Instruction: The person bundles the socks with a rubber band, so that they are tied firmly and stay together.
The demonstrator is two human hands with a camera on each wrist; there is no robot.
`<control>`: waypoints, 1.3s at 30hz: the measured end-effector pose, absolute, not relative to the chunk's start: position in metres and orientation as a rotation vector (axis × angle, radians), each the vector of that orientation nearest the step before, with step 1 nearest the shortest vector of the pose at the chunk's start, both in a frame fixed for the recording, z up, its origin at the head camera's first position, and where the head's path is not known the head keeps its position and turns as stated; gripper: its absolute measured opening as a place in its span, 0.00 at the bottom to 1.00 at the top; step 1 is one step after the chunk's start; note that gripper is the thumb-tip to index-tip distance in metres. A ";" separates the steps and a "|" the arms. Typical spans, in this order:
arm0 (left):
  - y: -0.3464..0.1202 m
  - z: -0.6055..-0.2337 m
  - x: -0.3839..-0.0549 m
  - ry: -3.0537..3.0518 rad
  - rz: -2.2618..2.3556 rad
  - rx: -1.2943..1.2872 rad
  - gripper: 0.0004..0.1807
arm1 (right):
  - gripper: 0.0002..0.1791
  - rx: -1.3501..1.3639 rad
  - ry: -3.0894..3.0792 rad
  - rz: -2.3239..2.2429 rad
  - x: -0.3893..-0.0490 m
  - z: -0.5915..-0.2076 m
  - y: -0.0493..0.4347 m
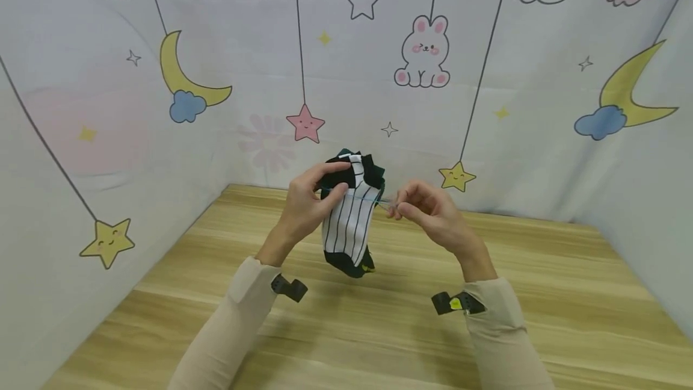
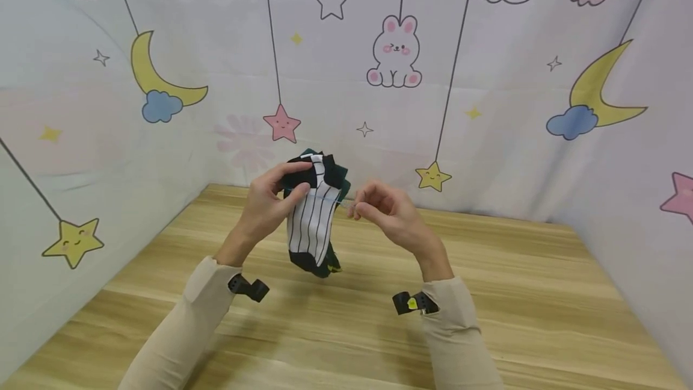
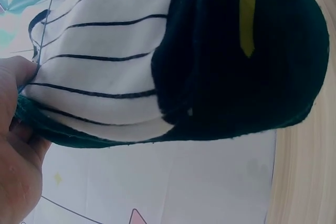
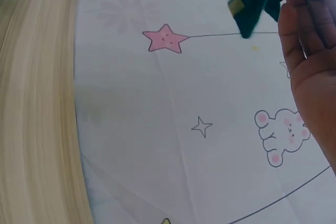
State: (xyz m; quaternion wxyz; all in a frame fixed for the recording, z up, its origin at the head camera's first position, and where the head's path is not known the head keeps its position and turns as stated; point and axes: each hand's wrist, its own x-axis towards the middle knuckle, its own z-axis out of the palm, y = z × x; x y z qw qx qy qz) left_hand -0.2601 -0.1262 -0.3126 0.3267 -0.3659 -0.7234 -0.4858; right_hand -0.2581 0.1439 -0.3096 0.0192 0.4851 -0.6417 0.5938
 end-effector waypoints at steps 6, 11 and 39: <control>-0.131 -0.312 -0.263 -1.888 -1.262 -0.954 0.18 | 0.07 1.375 -2.241 1.501 -0.258 -0.307 0.152; -0.136 -0.310 -0.263 -1.898 -1.250 -0.947 0.17 | 0.15 1.344 -2.502 1.313 -0.255 -0.302 0.157; -0.134 -0.302 -0.258 -1.698 -1.275 -0.847 0.19 | 0.23 2.130 -0.709 2.734 -0.270 -0.333 0.120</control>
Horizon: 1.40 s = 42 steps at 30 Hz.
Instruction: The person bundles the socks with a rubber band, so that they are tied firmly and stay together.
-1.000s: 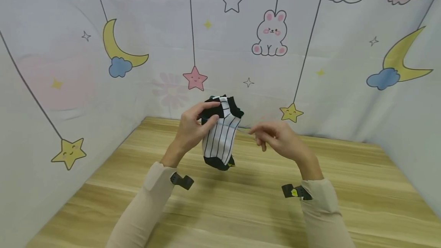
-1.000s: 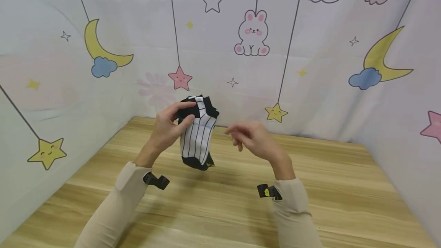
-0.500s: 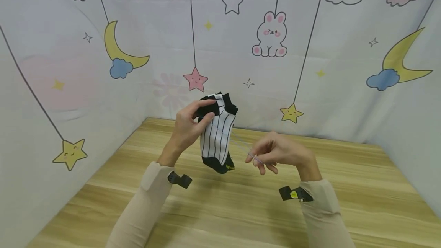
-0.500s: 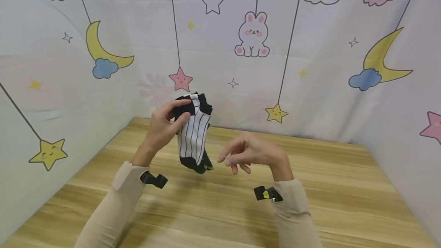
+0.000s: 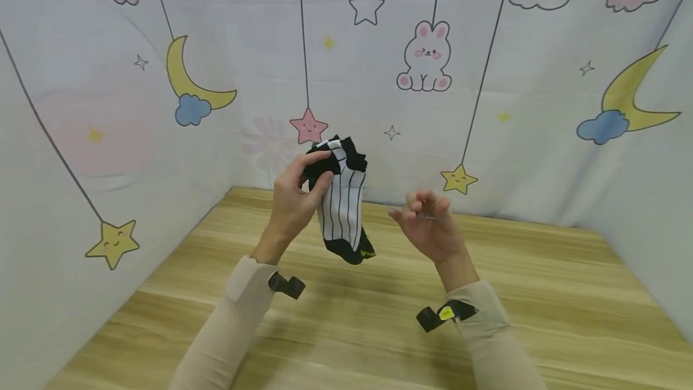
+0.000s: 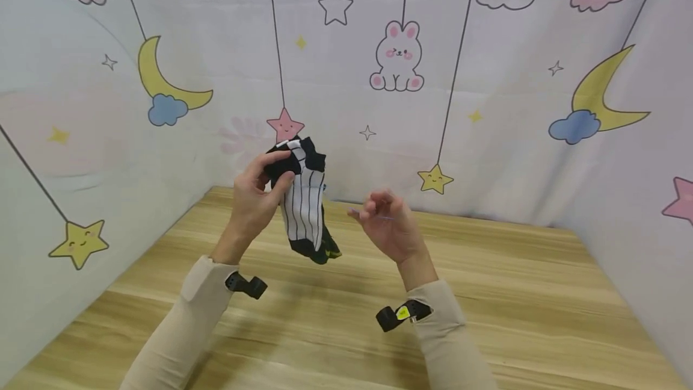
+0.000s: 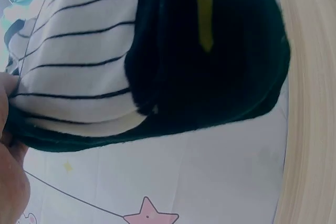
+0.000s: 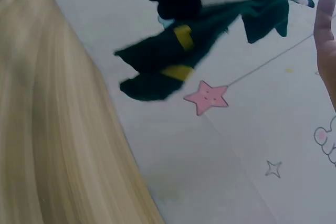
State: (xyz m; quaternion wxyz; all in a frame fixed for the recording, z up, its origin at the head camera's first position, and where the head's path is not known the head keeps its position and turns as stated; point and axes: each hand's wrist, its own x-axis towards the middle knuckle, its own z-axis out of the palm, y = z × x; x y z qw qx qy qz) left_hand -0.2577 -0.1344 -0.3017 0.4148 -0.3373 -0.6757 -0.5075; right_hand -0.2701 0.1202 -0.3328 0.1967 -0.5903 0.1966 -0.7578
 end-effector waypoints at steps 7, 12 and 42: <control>-0.133 -0.306 -0.265 -1.548 -1.246 -0.845 0.16 | 0.39 -1.074 0.407 -2.590 -0.243 -0.324 0.090; -0.132 -0.304 -0.266 -1.537 -1.175 -0.904 0.15 | 0.56 -0.844 0.559 -2.718 -0.231 -0.317 0.077; -0.124 -0.311 -0.248 -1.964 -1.732 -1.255 0.41 | 0.52 -1.069 1.895 -2.350 -0.253 -0.334 0.086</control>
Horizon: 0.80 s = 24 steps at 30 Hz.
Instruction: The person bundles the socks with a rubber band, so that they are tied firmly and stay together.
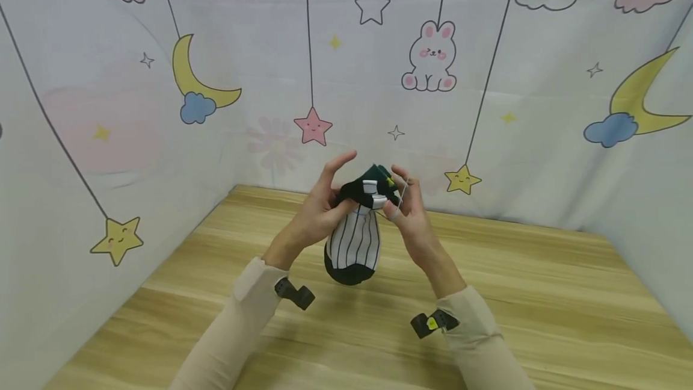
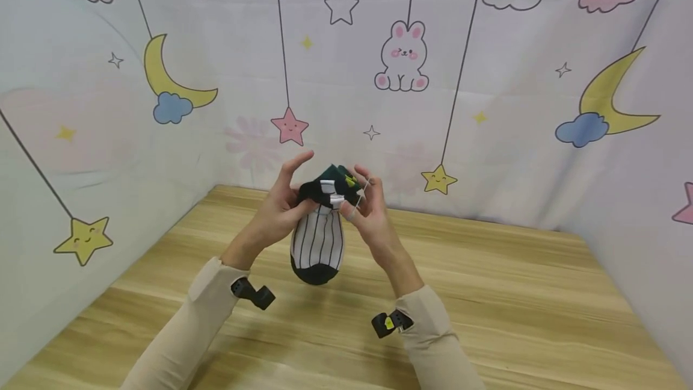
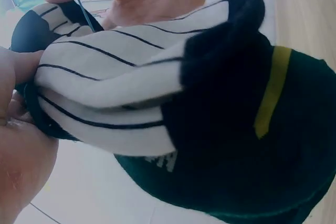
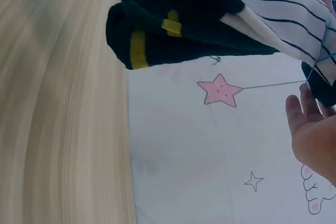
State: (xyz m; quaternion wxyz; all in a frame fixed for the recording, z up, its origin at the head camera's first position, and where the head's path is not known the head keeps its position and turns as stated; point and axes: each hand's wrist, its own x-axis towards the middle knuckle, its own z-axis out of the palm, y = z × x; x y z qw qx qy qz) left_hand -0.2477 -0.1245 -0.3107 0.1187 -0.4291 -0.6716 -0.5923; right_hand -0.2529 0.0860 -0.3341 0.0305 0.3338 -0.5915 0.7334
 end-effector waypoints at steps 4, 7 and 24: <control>-0.123 -0.311 -0.245 -2.029 -1.802 -1.256 0.42 | 0.51 1.100 -1.857 2.190 -0.251 -0.331 0.089; -0.121 -0.310 -0.243 -2.079 -1.838 -1.241 0.42 | 0.50 1.157 -1.888 2.105 -0.250 -0.330 0.089; -0.113 -0.313 -0.243 -2.247 -1.769 -1.236 0.41 | 0.33 1.296 -2.083 1.504 -0.239 -0.323 0.086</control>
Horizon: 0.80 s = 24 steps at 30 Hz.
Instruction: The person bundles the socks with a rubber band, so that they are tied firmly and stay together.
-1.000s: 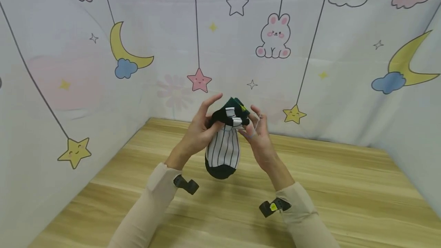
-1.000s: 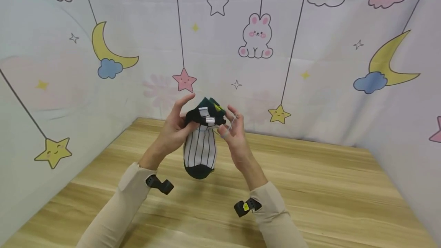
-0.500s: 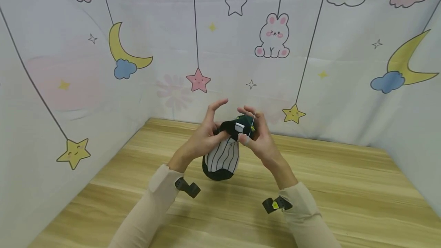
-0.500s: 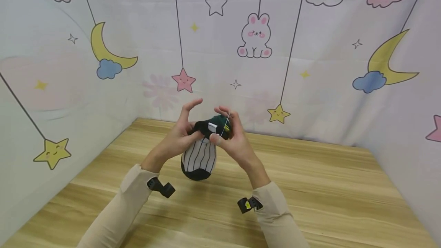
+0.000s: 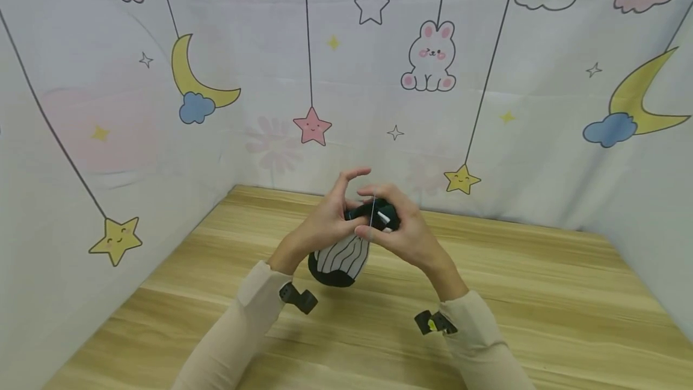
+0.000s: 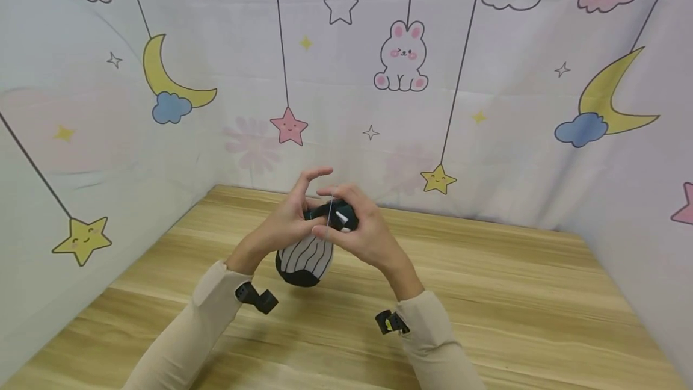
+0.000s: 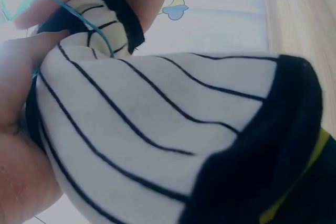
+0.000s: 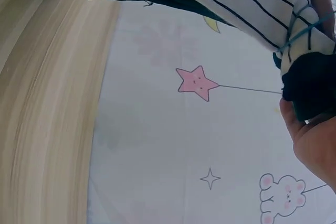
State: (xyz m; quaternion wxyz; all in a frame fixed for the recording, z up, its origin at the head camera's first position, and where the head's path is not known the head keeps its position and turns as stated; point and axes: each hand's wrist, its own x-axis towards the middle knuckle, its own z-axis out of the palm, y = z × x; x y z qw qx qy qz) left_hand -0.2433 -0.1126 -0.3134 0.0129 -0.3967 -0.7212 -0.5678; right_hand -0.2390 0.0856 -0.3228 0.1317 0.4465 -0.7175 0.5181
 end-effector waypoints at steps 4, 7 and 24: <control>-0.112 -0.314 -0.244 -2.267 -1.728 -1.258 0.39 | 0.30 1.290 -2.112 1.381 -0.240 -0.325 0.084; -0.113 -0.313 -0.243 -2.286 -1.709 -1.259 0.38 | 0.28 1.283 -2.135 1.354 -0.242 -0.328 0.084; -0.115 -0.314 -0.247 -2.250 -1.797 -1.344 0.29 | 0.17 1.313 -2.189 1.556 -0.245 -0.318 0.105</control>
